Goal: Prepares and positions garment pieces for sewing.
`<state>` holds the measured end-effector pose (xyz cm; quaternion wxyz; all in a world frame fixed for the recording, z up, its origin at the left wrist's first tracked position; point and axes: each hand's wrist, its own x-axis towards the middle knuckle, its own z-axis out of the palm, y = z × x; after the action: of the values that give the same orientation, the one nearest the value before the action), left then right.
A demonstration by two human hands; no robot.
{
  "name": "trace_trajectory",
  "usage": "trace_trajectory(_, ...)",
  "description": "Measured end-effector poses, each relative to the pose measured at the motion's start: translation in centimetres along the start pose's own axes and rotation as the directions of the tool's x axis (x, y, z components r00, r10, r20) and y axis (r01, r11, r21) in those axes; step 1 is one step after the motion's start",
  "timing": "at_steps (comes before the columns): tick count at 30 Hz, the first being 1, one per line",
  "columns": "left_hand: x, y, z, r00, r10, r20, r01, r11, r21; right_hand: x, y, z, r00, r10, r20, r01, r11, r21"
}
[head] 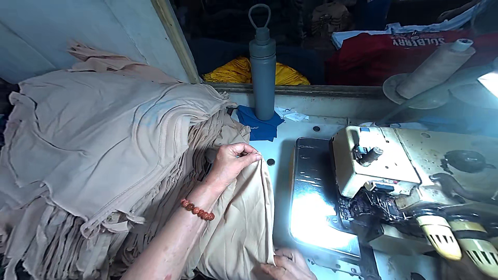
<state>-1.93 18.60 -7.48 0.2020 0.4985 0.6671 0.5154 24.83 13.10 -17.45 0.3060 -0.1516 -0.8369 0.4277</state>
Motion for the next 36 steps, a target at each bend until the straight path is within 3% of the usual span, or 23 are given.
trace_trajectory(5, -1.2, 2.6, -0.6, 0.972, 0.183, -0.144, -0.194, 0.979, -0.064, -0.9, -1.9, -0.5, 0.999, -0.024, -0.044, 0.020, 0.997, -0.080)
trace_trajectory(11, -2.2, 11.3, -2.9, 0.849, 0.518, -0.103, -0.515, 0.855, 0.059, -0.8, -2.1, -1.1, 0.954, 0.170, -0.246, -0.171, 0.985, 0.014)
trace_trajectory(15, -3.3, 15.4, -4.0, 0.786, 0.612, -0.090, -0.611, 0.791, 0.043, -1.5, -0.8, -1.0, 0.945, 0.109, -0.308, -0.142, 0.986, -0.088)
trace_trajectory(17, -4.3, 16.1, -3.9, 0.779, 0.621, -0.083, -0.624, 0.781, -0.010, -1.3, -1.4, -1.6, 0.945, 0.044, -0.324, -0.086, 0.989, -0.116)
trace_trajectory(20, -6.7, 16.4, -3.3, 0.822, 0.568, -0.045, -0.570, 0.821, -0.036, 0.4, -3.6, -3.1, 0.919, -0.081, -0.386, 0.054, 0.995, -0.080)
trace_trajectory(23, -7.7, 16.6, -2.8, 0.834, 0.551, -0.029, -0.548, 0.834, 0.057, 2.1, -6.6, -4.7, 0.858, -0.228, -0.460, 0.215, 0.973, -0.081)
trace_trajectory(25, -7.7, 16.3, -3.1, 0.835, 0.547, -0.055, -0.537, 0.833, 0.135, 2.0, -8.1, -5.3, 0.857, -0.269, -0.440, 0.272, 0.961, -0.058)
trace_trajectory(28, -6.8, 15.8, -3.7, 0.817, 0.576, -0.034, -0.567, 0.813, 0.134, 0.5, -8.6, -4.4, 0.890, -0.202, -0.409, 0.254, 0.964, 0.077)
trace_trajectory(30, -7.9, 15.9, -3.8, 0.840, 0.543, -0.011, -0.537, 0.833, 0.136, -0.3, -8.2, -3.7, 0.918, -0.126, -0.375, 0.185, 0.974, 0.127)
trace_trajectory(33, -8.8, 16.1, -4.0, 0.857, 0.514, -0.026, -0.505, 0.850, 0.148, -1.1, -7.6, -3.2, 0.913, -0.098, -0.397, 0.158, 0.980, 0.122)
trace_trajectory(36, -9.3, 16.9, -3.5, 0.867, 0.495, -0.051, -0.488, 0.866, 0.112, -1.5, -7.8, -3.6, 0.915, -0.072, -0.397, 0.177, 0.956, 0.234)
